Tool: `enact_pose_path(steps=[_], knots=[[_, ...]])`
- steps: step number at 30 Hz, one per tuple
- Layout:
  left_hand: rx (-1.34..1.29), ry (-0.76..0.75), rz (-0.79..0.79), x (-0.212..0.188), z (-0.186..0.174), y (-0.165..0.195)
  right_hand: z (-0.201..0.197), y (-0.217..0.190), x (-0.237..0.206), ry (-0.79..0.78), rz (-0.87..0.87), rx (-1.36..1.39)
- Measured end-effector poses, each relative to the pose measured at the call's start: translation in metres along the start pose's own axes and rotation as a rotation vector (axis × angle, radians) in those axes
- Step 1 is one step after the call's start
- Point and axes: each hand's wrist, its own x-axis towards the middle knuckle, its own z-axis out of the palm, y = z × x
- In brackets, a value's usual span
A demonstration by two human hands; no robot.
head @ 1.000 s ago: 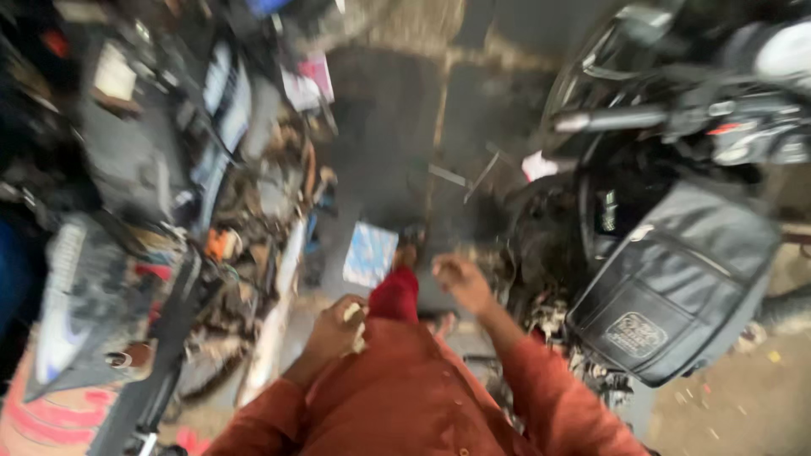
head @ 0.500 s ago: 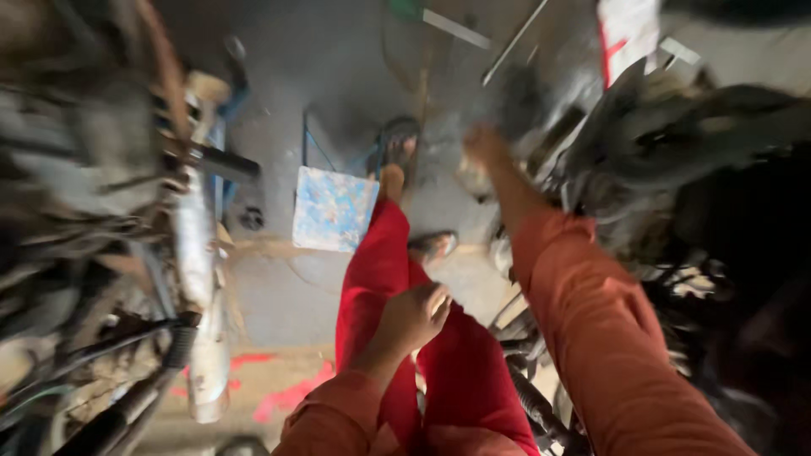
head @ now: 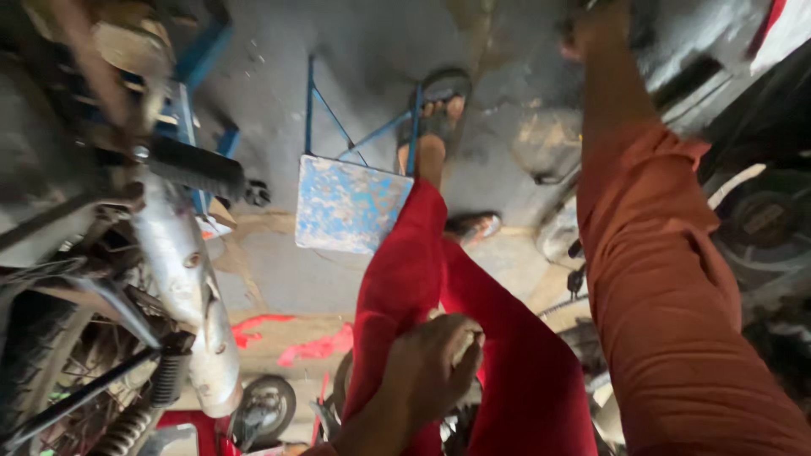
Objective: The person wipes the exposed engine and frame area of a motorcycle with a white cloth, moving around the bike to reach different sections. They repeatedly rub and wipe the same areas while occasionally stepping back to reposition.
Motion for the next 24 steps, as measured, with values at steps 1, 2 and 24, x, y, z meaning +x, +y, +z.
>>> enact_pose_path(steps=[1,2,24], knots=[[0.023,0.0,0.059,-0.001,0.002,0.0,-0.002,-0.002,-0.007,-0.035,0.019,0.092],[0.043,0.001,0.112,-0.003,0.005,-0.001,-0.004,-0.005,-0.016,-0.071,0.037,0.197],[0.341,0.343,0.5,-0.299,0.058,0.188,-0.26,-0.035,-0.873,-0.574,-0.776,1.194]])
